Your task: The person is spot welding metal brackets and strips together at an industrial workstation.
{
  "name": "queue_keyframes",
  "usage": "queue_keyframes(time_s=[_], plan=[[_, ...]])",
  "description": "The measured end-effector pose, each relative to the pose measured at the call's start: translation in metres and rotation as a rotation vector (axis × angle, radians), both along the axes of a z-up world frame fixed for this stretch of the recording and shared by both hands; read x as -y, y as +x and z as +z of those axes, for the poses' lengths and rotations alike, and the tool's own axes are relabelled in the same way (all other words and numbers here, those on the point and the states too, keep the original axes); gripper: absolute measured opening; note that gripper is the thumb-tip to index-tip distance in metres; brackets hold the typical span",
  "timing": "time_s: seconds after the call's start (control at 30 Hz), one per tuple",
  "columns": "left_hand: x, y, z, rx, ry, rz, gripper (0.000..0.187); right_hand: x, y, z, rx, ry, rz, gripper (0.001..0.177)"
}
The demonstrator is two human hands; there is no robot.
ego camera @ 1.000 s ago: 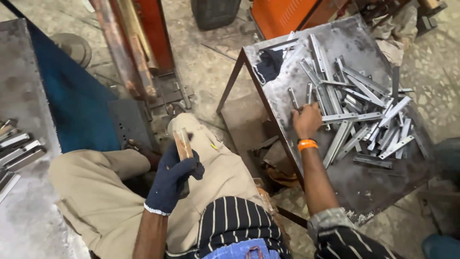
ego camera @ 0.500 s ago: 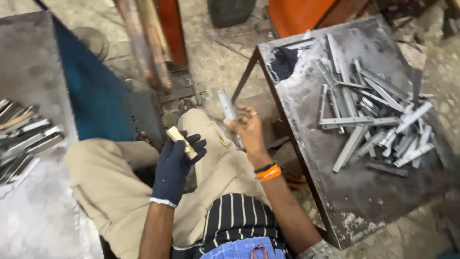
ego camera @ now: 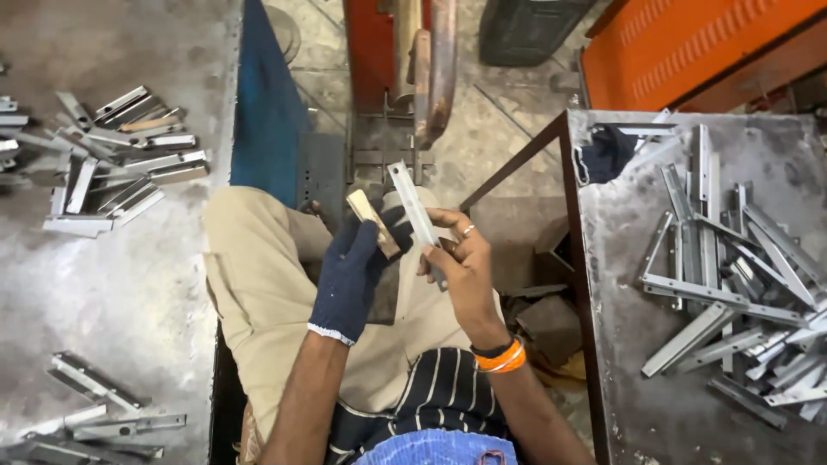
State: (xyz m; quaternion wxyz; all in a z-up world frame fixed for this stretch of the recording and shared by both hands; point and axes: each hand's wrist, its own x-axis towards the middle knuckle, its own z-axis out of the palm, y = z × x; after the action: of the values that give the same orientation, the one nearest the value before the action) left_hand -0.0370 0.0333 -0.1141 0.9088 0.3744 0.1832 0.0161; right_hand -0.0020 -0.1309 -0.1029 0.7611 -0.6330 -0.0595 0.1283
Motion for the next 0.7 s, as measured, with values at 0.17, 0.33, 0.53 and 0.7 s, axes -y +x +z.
queue_keyframes(time_s=[0.17,0.33,0.53,0.7], plan=[[-0.024,-0.002,0.003,0.054,-0.039,0.134,0.03,0.023,0.007,0.005,-0.03,-0.017,0.142,0.036],[-0.04,-0.012,-0.023,0.02,0.086,0.091,0.029,0.037,0.016,0.017,-0.088,-0.059,0.195,0.04],[-0.021,-0.015,-0.009,-0.071,0.283,-0.026,0.036,0.037,0.024,-0.005,-0.077,0.19,0.015,0.051],[0.003,-0.013,-0.005,-0.028,0.233,-0.261,0.038,0.023,0.022,-0.051,-0.015,0.056,-0.179,0.043]])
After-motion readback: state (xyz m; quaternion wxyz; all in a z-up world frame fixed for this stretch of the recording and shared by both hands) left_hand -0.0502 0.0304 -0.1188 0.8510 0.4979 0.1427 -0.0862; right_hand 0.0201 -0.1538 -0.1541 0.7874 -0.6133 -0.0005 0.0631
